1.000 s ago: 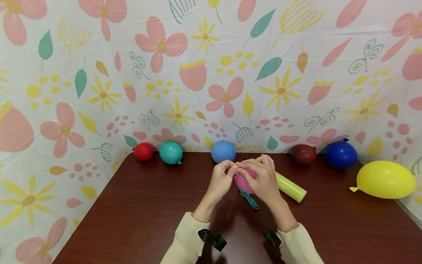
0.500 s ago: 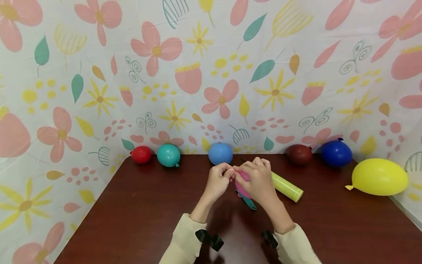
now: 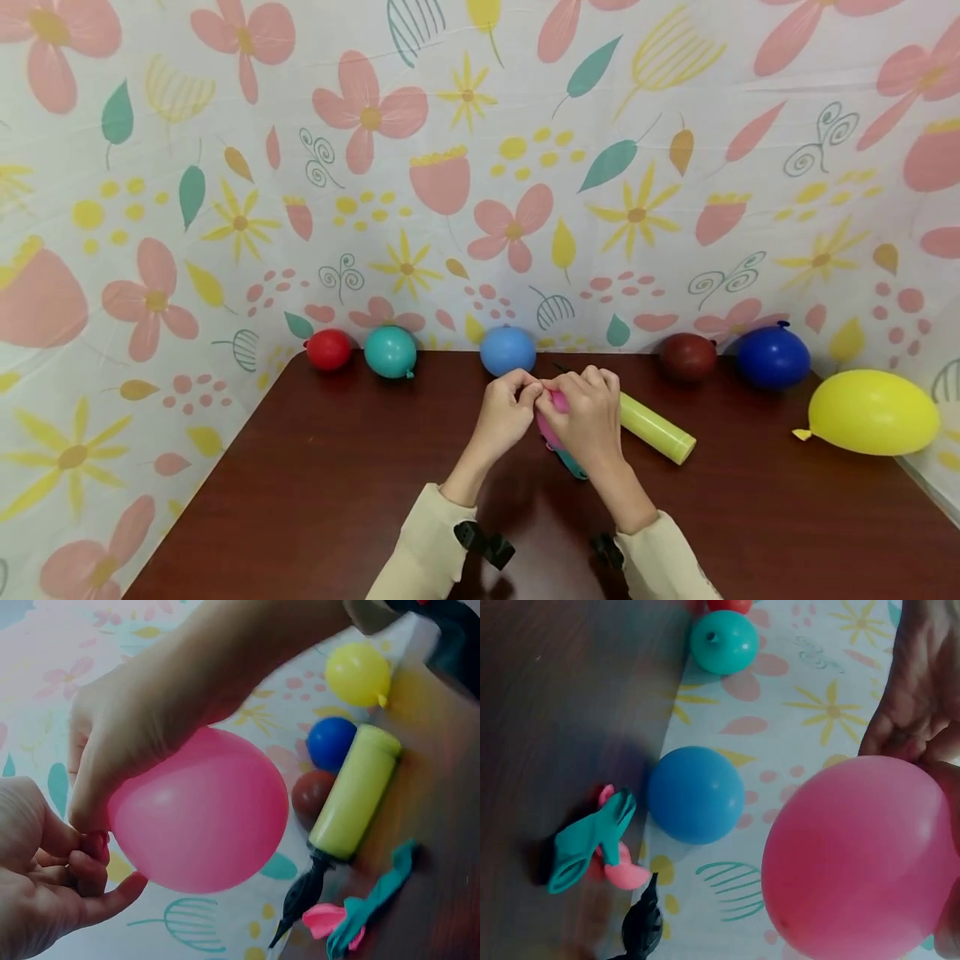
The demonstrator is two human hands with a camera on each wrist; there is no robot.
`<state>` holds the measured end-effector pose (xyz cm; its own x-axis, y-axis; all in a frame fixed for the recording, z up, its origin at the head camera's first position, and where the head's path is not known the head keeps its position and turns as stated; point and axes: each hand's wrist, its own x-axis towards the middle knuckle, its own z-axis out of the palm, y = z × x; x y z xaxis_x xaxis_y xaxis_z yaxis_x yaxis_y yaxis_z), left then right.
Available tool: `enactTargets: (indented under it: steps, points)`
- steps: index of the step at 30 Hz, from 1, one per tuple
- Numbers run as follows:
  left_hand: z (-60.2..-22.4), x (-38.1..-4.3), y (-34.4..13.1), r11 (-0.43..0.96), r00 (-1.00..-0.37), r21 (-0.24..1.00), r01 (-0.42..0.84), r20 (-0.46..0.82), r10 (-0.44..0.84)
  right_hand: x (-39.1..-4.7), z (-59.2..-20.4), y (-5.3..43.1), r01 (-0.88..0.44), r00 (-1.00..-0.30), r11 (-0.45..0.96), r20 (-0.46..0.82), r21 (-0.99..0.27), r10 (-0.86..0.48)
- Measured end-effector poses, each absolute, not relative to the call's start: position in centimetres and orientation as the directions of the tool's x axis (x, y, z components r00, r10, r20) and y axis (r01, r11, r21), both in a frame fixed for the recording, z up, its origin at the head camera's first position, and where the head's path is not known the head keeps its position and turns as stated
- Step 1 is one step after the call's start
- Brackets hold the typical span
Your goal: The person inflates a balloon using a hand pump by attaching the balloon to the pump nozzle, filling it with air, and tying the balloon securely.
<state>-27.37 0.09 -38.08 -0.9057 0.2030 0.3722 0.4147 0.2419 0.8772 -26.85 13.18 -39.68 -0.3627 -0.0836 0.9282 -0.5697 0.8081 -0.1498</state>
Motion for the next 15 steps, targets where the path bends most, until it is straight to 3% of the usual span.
enactTargets:
  steps: [5,15]
  points:
    - [-38.3,-27.3,0.0,0.269,-0.914,0.877,0.398,0.353,0.201,-27.3,-40.4,13.4,-0.577,-0.345,0.805,0.935,-0.139,-0.086]
    - [-38.3,-27.9,-0.5,0.014,-0.838,0.901,0.434,0.398,0.373,-27.5,-40.1,14.7,-0.666,-0.495,0.662,0.867,-0.344,-0.048]
